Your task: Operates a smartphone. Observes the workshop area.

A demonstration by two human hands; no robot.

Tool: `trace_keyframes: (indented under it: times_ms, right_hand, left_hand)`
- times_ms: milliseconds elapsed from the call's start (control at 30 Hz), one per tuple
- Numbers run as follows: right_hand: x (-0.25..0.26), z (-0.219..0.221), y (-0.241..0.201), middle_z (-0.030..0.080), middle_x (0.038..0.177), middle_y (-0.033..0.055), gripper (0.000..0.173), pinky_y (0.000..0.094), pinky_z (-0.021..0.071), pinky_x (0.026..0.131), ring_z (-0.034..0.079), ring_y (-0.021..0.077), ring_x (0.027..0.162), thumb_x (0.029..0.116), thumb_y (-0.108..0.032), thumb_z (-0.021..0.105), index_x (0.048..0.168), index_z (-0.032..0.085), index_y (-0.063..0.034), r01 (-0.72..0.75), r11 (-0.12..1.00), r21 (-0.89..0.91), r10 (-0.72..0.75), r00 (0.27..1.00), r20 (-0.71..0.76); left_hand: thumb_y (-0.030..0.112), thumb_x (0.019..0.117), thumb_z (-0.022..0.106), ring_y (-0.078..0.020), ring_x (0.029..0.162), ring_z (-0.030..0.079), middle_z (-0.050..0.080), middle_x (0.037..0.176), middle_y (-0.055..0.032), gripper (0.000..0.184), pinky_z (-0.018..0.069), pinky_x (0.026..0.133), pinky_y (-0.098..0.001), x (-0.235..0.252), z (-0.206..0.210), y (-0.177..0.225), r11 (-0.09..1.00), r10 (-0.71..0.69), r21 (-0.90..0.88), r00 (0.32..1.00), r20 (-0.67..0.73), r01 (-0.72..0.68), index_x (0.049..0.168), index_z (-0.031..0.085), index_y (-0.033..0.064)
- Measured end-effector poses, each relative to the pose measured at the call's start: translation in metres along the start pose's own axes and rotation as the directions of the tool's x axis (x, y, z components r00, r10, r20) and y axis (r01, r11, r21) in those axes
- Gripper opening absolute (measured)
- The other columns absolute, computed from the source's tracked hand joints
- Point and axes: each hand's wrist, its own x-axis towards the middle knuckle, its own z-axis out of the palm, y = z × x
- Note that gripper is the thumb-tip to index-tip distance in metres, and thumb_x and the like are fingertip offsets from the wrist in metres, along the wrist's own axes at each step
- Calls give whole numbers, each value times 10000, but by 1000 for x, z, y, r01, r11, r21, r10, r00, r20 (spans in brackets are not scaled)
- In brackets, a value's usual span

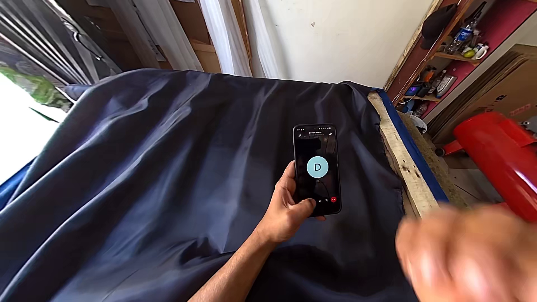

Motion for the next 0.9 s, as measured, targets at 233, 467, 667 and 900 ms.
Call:
trace_keyframes:
  times_ms: [233, 467, 667, 900]
  right_hand:
    - [-10, -48, 152, 720, 933, 44, 385, 260, 550, 601, 653, 141, 720, 1098, -353, 463, 951, 717, -104, -362, 894, -265, 246, 889, -385]
    - [-32, -38, 167, 708, 1093, 87, 608, 346, 599, 782, 700, 183, 929, 1045, -615, 383, 1313, 632, -129, -511, 860, -6, 510, 859, -45]
    - [-31, -38, 159, 703, 1165, 163, 634, 393, 612, 879, 714, 246, 1012, 1066, -564, 380, 1439, 560, -83, -484, 874, 44, 482, 875, 50]
    - [-32, -31, 158, 698, 1191, 146, 513, 387, 610, 892, 708, 235, 1034, 1096, -442, 415, 1439, 572, -95, -495, 868, 42, 494, 869, 34]
  left_hand:
    - [-67, 796, 699, -319, 825, 748, 689, 1098, -195, 669, 650, 569, -430, 1, 3, -1, 997, -10, 75, 1000, -23, 12, 1380, 461, 157]
    - [-47, 813, 722, -325, 851, 748, 687, 1112, -193, 669, 655, 582, -435, 1, 3, -2, 994, -14, 106, 999, -33, 18, 1388, 446, 152]
    - [134, 916, 596, -311, 1011, 716, 635, 1239, -186, 586, 649, 648, -436, 2, -10, -5, 998, 57, 30, 992, 112, -61, 1460, 380, 136]
    - [45, 905, 516, -302, 974, 726, 651, 1204, -190, 560, 645, 622, -436, 3, -13, -10, 997, 76, 1, 992, 105, -76, 1447, 401, 126]
